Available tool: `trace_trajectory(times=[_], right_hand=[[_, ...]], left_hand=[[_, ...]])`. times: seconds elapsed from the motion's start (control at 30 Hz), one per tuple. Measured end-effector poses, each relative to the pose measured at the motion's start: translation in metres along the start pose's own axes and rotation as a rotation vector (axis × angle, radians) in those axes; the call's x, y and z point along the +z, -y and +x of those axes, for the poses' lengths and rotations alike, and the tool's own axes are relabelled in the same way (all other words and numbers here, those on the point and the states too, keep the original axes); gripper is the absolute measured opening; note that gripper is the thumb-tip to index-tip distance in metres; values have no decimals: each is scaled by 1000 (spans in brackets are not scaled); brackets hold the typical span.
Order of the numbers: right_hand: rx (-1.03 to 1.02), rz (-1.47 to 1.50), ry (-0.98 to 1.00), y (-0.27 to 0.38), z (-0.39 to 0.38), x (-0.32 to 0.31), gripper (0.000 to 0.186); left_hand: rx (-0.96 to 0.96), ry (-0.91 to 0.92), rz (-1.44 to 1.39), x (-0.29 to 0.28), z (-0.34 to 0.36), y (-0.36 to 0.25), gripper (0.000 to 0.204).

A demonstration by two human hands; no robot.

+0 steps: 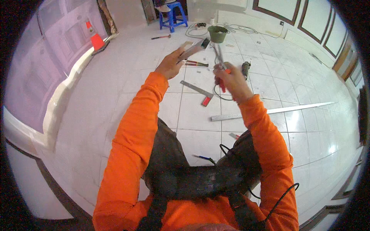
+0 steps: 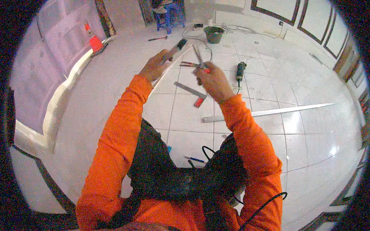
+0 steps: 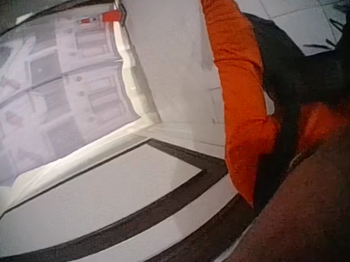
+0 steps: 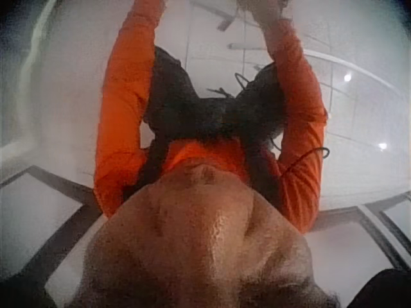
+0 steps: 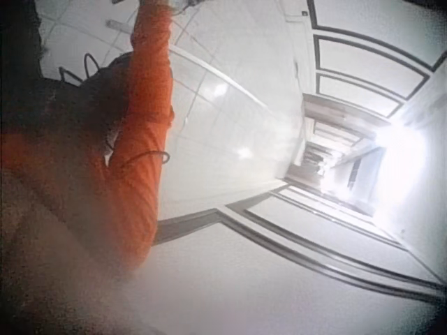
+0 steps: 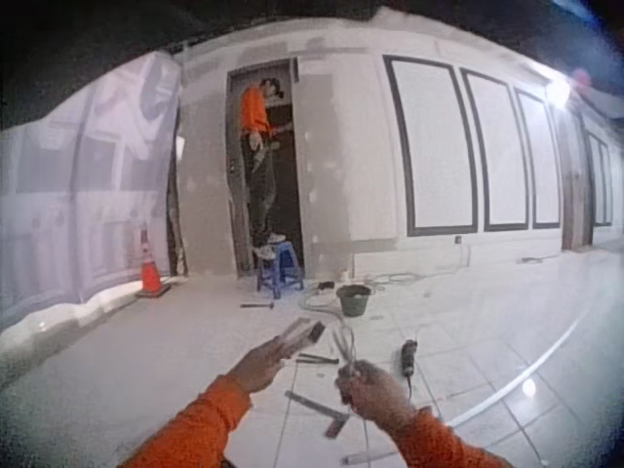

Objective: The person uses shears to cut notches into a metal strip while sitting on a floor. They measure the metal strip with a measuring tape and continue cutting sections of the metal with the shears.

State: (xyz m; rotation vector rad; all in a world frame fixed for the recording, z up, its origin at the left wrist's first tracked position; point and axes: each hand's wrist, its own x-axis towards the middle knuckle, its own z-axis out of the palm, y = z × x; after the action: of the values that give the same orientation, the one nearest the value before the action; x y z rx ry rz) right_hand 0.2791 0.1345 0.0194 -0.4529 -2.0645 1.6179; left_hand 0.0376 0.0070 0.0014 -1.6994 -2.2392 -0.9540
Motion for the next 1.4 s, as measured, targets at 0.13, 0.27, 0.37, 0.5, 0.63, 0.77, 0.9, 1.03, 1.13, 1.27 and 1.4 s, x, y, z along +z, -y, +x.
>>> trace_trajectory(times=[0.13,0.27,0.37,0.5,0.63,0.77,0.9,1.03,1.13,1.27,1.4], right_hand=[[-71,78,37,-3,-11,17,29],[24,115,107,17,-25,25,28],[39,63,196,16,-30,25,28],[97,-18,234,18,-31,23,28],[198,39,301,19,-27,17,31],[260,153,325,30,-33,14,33],[364,238,477,36,-35,8,31],[330,307,544,42,-38,9,31],[277,347,589,44,-37,4,32],[212,423,597,34,-30,7,32],[196,603,732,37,-30,11,31]], left_hand=[[175,-278,-85,-7,7,-1,37],[242,-548,73,-17,9,10,24],[268,-629,191,-21,11,13,21],[281,-738,244,-25,12,17,21],[294,-736,274,-30,13,15,19],[341,-832,339,-35,13,3,22],[325,-834,303,-41,11,-3,28],[299,-783,207,-38,6,1,26],[258,-696,159,-31,4,-5,21],[-3,-581,-156,-5,1,-26,18],[-166,-451,-548,28,2,-34,19]])
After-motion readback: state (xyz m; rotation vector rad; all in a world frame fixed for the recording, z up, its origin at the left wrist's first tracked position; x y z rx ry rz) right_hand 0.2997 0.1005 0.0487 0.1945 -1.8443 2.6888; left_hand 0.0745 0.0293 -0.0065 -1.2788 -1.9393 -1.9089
